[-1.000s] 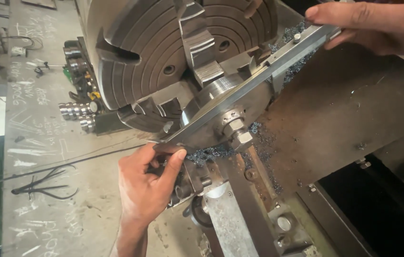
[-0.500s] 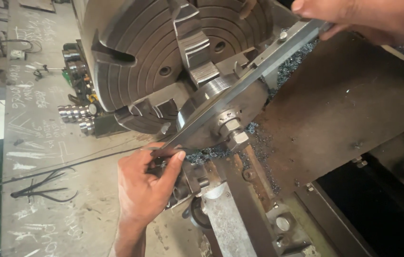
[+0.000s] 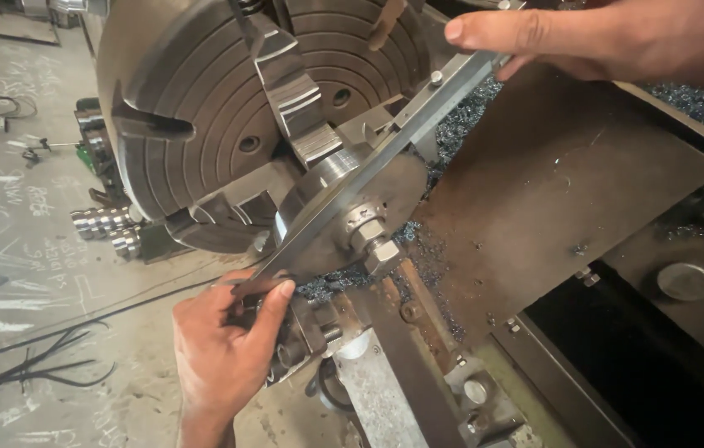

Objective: Operate a metal lathe to shape a workpiece and measure it with a caliper.

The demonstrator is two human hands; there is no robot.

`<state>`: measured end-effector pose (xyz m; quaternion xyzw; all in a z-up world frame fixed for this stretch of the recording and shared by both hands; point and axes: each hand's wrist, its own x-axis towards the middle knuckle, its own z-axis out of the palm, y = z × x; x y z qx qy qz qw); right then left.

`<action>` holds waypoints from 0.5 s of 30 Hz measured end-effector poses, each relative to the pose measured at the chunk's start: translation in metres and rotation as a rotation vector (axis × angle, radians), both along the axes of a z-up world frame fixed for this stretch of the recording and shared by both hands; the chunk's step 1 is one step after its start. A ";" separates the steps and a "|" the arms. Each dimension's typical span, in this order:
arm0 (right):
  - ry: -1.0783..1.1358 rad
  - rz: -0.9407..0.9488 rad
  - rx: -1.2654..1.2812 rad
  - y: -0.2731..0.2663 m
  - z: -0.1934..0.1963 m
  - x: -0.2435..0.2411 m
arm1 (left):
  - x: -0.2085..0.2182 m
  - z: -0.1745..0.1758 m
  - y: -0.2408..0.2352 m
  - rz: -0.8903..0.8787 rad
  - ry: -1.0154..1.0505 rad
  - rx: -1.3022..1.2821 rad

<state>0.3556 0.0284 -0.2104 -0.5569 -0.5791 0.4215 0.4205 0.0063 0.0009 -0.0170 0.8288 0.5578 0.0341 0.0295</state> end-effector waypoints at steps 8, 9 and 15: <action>0.021 0.106 0.263 0.022 -0.037 0.004 | 0.002 -0.001 -0.001 0.024 -0.052 -0.022; 0.021 0.106 0.263 0.025 -0.044 0.006 | 0.002 -0.001 0.000 0.023 -0.052 -0.023; 0.013 0.204 0.509 0.027 -0.042 0.010 | 0.002 -0.001 -0.001 0.006 -0.007 0.012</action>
